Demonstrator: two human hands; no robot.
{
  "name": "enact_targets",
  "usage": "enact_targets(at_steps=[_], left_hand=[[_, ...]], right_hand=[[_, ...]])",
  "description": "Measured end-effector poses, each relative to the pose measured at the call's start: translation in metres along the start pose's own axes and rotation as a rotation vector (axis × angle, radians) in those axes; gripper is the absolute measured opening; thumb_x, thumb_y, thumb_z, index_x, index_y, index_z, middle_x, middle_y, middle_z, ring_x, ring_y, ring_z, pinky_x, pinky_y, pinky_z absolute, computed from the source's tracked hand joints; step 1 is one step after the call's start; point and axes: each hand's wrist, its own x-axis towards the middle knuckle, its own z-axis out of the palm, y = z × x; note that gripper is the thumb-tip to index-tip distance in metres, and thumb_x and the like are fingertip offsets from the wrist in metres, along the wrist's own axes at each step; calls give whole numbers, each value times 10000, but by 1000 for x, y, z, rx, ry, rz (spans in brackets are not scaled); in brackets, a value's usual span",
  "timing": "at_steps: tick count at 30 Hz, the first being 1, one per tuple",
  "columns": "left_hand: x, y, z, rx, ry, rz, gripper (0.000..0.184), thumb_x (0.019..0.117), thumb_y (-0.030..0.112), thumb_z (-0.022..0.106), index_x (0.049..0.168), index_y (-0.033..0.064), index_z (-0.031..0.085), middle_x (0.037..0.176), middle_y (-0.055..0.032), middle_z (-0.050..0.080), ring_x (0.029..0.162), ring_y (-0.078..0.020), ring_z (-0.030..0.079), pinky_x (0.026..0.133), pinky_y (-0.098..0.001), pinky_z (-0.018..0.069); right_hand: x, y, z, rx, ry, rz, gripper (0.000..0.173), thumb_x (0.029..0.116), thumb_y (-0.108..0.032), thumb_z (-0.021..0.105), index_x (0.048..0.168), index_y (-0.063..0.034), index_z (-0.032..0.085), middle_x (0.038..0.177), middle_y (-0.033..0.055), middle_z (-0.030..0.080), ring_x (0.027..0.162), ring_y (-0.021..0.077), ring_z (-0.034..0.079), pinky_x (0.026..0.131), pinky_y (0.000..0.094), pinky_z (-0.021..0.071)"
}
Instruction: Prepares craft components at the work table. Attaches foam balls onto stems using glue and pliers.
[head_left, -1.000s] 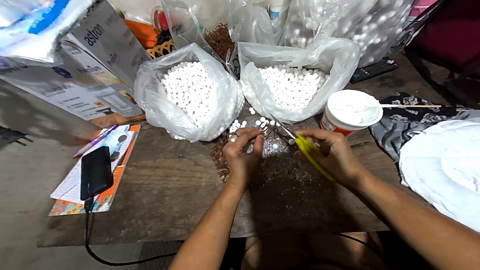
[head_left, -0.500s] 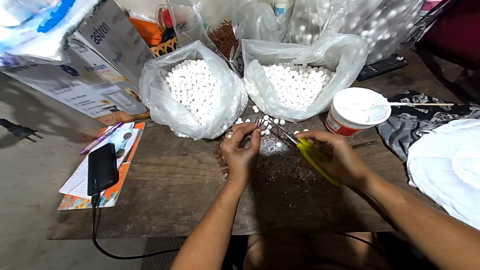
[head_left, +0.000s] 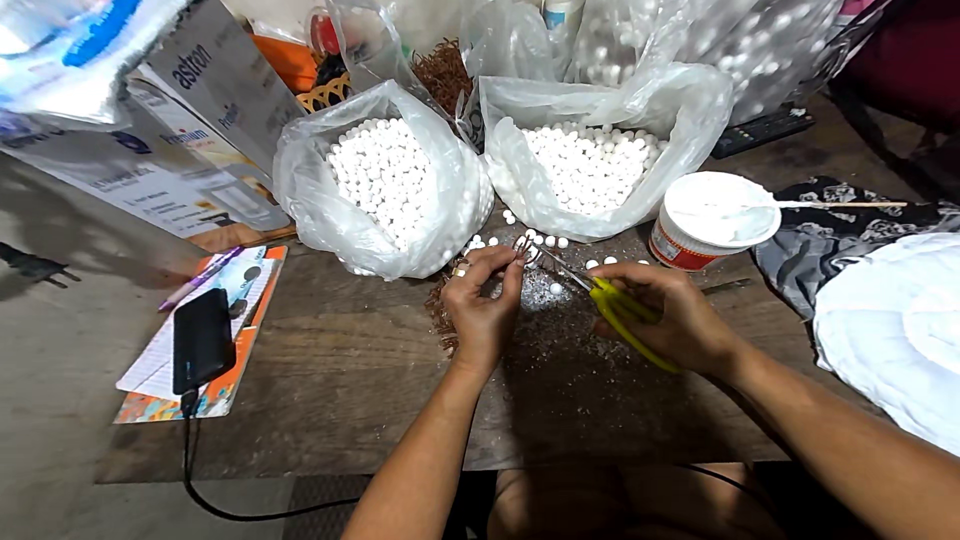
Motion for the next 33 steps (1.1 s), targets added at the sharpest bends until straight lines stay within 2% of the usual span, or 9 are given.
enact_targets(at_steps=[10, 16, 19, 26, 30, 33], left_hand=[[0, 1, 1, 17, -2, 19, 53, 832, -59, 707, 875, -80, 730, 938, -103, 731, 862, -15, 685, 768, -151, 562], [-1, 1, 1, 6, -1, -9, 58, 830, -58, 715, 882, -78, 731, 933, -95, 735, 858, -21, 691, 766, -162, 572], [-2, 2, 2, -28, 16, -40, 63, 824, -67, 716, 885, -76, 730, 921, -83, 739, 834, -19, 696, 738, -166, 579], [-3, 3, 2, -82, 29, -51, 78, 821, -88, 719, 899, -85, 718, 929, -72, 734, 848, -27, 705, 763, -185, 599], [-3, 4, 3, -81, 36, -53, 78, 818, -93, 717, 896, -85, 718, 936, -74, 734, 858, -29, 707, 764, -187, 600], [-3, 4, 3, -76, 39, -60, 71, 822, -92, 713, 893, -87, 717, 933, -72, 734, 842, -21, 705, 751, -180, 599]], right_hand=[[0, 2, 1, -13, 8, -17, 461, 858, -362, 775, 1144, -9, 696, 799, -55, 629, 678, -88, 531, 619, 75, 447], [-1, 0, 2, 24, 11, 28, 435, 860, -316, 777, 1145, 2, 694, 789, -54, 640, 672, -73, 546, 620, 93, 461], [-1, 0, 4, 52, 7, 46, 427, 867, -318, 774, 1138, 1, 692, 773, -74, 627, 663, -79, 541, 617, 88, 455], [-3, -4, 5, 80, 5, 57, 391, 874, -315, 770, 1094, -2, 690, 717, -103, 594, 616, -100, 507, 580, 77, 428], [-4, -7, 6, 86, 14, 52, 348, 878, -275, 766, 1077, 2, 692, 719, -101, 598, 622, -104, 505, 592, 71, 426], [-5, -6, 7, 100, 29, 46, 266, 916, -183, 720, 1080, 24, 691, 722, -75, 611, 624, -90, 516, 599, 82, 435]])
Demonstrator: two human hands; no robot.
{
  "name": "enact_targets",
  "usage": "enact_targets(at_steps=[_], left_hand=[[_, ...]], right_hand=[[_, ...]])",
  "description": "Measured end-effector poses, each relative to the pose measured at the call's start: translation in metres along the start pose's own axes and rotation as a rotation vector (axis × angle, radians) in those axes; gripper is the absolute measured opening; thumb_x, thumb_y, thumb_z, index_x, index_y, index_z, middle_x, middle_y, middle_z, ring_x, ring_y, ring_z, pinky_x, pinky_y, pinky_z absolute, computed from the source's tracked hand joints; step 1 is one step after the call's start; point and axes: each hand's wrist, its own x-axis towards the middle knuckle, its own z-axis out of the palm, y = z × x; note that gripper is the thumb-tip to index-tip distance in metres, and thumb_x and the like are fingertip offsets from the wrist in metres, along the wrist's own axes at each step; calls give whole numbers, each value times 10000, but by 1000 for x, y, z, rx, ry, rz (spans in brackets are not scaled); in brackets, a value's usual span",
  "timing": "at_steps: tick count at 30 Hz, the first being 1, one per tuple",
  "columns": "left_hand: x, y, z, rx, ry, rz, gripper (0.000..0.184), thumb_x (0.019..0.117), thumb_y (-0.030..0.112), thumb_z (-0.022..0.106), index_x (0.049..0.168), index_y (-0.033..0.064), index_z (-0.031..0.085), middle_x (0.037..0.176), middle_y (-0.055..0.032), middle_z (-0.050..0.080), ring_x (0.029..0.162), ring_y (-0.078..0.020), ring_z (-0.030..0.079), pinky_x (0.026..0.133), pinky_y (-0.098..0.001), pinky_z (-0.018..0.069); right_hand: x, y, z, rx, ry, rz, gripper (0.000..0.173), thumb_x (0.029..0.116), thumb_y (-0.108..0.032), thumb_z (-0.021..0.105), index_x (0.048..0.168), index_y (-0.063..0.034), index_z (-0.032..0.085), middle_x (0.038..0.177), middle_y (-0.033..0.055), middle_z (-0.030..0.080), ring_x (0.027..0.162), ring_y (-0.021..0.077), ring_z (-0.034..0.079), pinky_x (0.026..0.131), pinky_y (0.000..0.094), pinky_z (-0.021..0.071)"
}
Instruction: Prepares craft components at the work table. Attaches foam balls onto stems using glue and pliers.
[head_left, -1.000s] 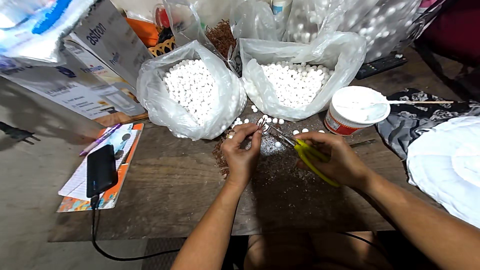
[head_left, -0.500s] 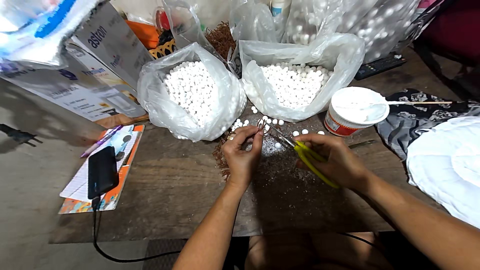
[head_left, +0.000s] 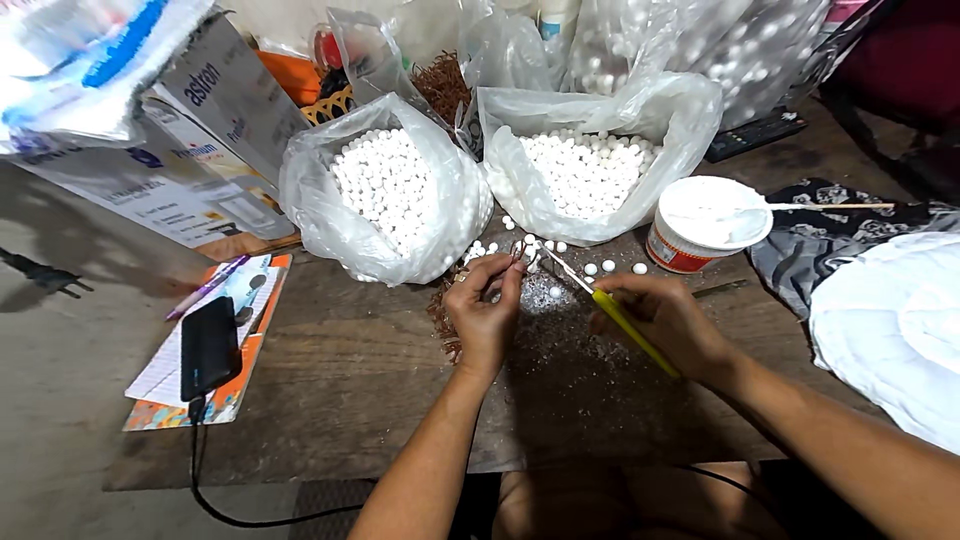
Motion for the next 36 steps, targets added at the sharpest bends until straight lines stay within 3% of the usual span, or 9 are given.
enact_targets(at_steps=[6, 10, 13, 17, 19, 22, 27, 33, 36], left_hand=[[0, -1, 0, -29, 6, -57, 97, 824, -99, 713, 920, -87, 722, 935, -66, 740, 826, -12, 704, 756, -177, 597], [4, 6, -1, -110, -1, -233, 122, 861, -113, 689, 965, -60, 723, 894, -23, 753, 791, -41, 722, 760, -228, 619], [7, 10, -1, -171, -8, -369, 126, 898, -117, 651, 986, -52, 713, 871, -27, 761, 778, -99, 749, 778, -289, 642], [8, 14, 3, -228, -5, -459, 126, 918, -125, 626, 956, -37, 708, 865, -28, 758, 784, -119, 755, 782, -298, 646], [8, 17, 6, -251, -11, -470, 155, 921, -138, 603, 932, -15, 697, 853, -16, 757, 773, -113, 752, 776, -291, 644], [8, 26, 15, -266, -44, -465, 175, 927, -143, 580, 936, 1, 678, 849, 2, 750, 774, -102, 747, 777, -286, 639], [15, 38, 39, -287, -93, -412, 164, 937, -132, 583, 954, 8, 665, 865, 11, 749, 779, -87, 742, 776, -271, 633], [18, 35, 52, -272, -69, -326, 157, 887, -135, 649, 918, 8, 708, 853, 31, 743, 769, -57, 729, 761, -251, 628], [13, 19, 49, -198, -73, -147, 130, 842, -136, 683, 920, -36, 710, 925, 19, 715, 813, 0, 687, 745, -188, 596]], right_hand=[[1, -2, -6, -194, 6, 25, 276, 884, -167, 742, 1099, 3, 715, 735, -5, 639, 621, -17, 522, 596, 160, 445], [-16, -2, 2, -483, 39, -206, 415, 806, -209, 696, 1159, 5, 740, 906, 180, 738, 716, 298, 709, 619, 473, 572], [-31, -3, 13, -598, -15, -275, 404, 830, -224, 724, 1155, 16, 732, 1039, 234, 724, 917, 441, 713, 728, 568, 585], [-47, -1, -10, -411, 142, -308, 326, 913, -310, 701, 1086, -37, 745, 1021, 100, 747, 963, 146, 692, 858, 269, 556], [-52, 0, -36, -127, 278, -157, 157, 896, -198, 694, 997, -83, 731, 860, -75, 700, 775, -64, 625, 715, 112, 525], [-47, 12, -71, 233, 564, 119, 152, 930, -57, 576, 918, -198, 629, 657, -172, 626, 553, -41, 579, 545, 143, 511], [-25, 19, -102, 217, 719, 138, 387, 997, -61, 555, 1381, -43, 504, 706, -124, 570, 537, -15, 560, 520, 147, 506], [-33, 29, -94, 165, 677, 152, 162, 949, -15, 596, 860, -145, 632, 634, -144, 593, 512, -42, 539, 516, 131, 487], [-44, 35, -87, 72, 656, 79, 158, 910, -48, 645, 822, -178, 625, 629, -182, 578, 524, -77, 526, 521, 108, 464]])
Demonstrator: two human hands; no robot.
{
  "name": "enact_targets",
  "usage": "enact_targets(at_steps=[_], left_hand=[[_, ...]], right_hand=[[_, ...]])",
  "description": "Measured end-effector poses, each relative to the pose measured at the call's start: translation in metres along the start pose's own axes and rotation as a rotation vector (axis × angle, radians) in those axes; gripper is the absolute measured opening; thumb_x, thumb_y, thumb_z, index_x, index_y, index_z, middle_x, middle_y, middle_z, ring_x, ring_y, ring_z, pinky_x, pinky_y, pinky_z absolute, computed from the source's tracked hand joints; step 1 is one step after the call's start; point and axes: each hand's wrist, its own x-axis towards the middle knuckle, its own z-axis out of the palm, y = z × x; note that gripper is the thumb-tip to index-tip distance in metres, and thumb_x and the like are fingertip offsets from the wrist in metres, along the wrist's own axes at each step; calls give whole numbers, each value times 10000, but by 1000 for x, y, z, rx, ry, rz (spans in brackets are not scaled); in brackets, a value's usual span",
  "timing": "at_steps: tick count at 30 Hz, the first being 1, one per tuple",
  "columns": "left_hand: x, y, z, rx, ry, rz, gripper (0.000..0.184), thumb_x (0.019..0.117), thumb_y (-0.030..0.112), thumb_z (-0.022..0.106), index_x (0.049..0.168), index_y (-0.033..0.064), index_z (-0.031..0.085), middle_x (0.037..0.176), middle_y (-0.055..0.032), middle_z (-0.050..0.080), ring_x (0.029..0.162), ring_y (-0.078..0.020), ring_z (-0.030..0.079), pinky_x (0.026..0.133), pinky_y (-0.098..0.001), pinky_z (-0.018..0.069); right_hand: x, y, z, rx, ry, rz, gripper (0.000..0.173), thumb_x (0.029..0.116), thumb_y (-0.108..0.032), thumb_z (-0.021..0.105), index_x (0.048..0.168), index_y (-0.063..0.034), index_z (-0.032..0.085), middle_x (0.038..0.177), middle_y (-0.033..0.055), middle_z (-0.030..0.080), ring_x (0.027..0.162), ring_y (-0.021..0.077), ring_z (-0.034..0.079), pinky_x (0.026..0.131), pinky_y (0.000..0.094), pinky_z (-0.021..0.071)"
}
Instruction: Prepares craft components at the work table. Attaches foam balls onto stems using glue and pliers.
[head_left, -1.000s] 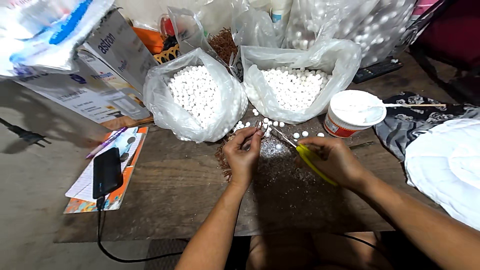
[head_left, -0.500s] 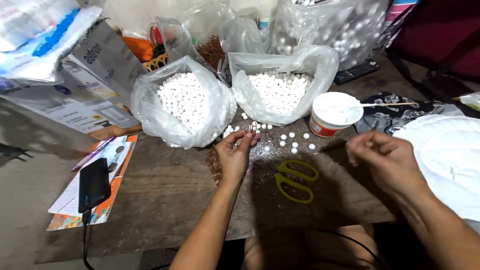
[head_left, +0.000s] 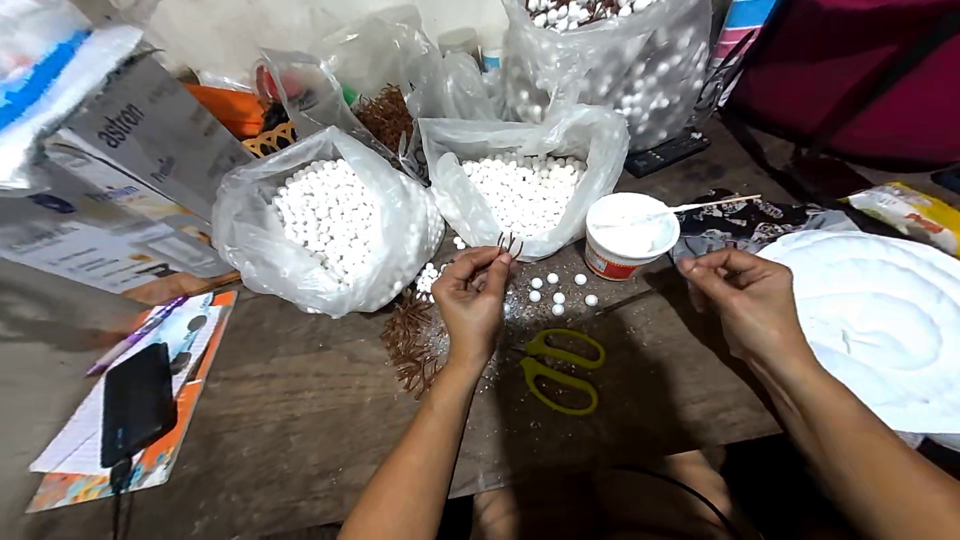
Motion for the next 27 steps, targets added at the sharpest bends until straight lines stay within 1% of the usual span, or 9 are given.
enact_targets(at_steps=[3, 6, 9, 14, 16, 19, 21, 23, 27], left_hand=[[0, -7, -4, 92, -2, 93, 100, 831, -118, 695, 924, -85, 711, 918, -26, 703, 798, 10, 677, 744, -167, 588], [1, -13, -9, 215, -12, 220, 75, 837, -74, 700, 903, -96, 727, 874, -67, 692, 799, 8, 654, 742, -138, 557], [2, -12, -16, 330, -18, 308, 77, 844, -43, 698, 890, -87, 741, 866, -99, 666, 797, -10, 634, 734, -123, 532], [5, -16, -40, 444, 13, 378, 82, 841, -44, 694, 880, -92, 748, 840, -127, 642, 772, -34, 615, 726, -118, 509], [5, -19, -46, 459, 43, 354, 82, 846, -31, 699, 881, -84, 752, 830, -114, 629, 759, -27, 596, 708, -114, 490], [6, -21, -51, 463, 89, 311, 73, 851, -32, 706, 881, -80, 753, 829, -102, 604, 720, -4, 561, 670, -93, 470], [7, -20, -51, 461, 100, 276, 70, 857, -33, 708, 888, -76, 754, 825, -91, 588, 699, 6, 545, 652, -83, 466], [7, -20, -51, 470, 96, 272, 69, 854, -27, 710, 884, -68, 757, 812, -89, 584, 691, -3, 537, 645, -92, 455], [6, -21, -51, 497, 89, 291, 79, 849, -15, 707, 882, -62, 761, 796, -83, 588, 678, -15, 528, 635, -105, 441]], right_hand=[[-15, -15, 6, -136, -135, -315, 80, 931, -148, 670, 894, -78, 678, 785, -138, 648, 692, -120, 567, 658, 76, 485], [-36, -34, 36, -386, -457, -548, 246, 938, -260, 673, 988, -31, 748, 935, 94, 735, 843, 114, 692, 764, 246, 567], [-56, -40, 74, -640, -701, -544, 369, 861, -191, 747, 1163, 20, 730, 1127, 243, 714, 1062, 443, 690, 891, 561, 563], [-52, -46, 94, -689, -769, -444, 316, 825, -85, 755, 1108, 50, 724, 996, 285, 705, 948, 503, 690, 779, 593, 568], [-47, -44, 91, -582, -709, -370, 356, 790, -96, 750, 1112, 53, 718, 965, 270, 697, 827, 433, 704, 689, 559, 574], [-34, -35, 80, -382, -521, -310, 348, 833, -169, 681, 1127, 15, 710, 847, 90, 697, 657, 98, 626, 591, 258, 532], [-24, -29, 78, -185, -460, -249, 351, 870, -169, 658, 1147, 45, 675, 850, -19, 684, 684, -88, 567, 623, 92, 480], [-17, -29, 84, -90, -459, -202, 426, 861, -161, 679, 1215, 72, 632, 874, -42, 692, 729, -106, 599, 676, 84, 511], [-14, -33, 101, -264, -567, -156, 645, 832, -382, 751, 1328, 9, 618, 910, 13, 653, 714, -36, 522, 646, 148, 458]])
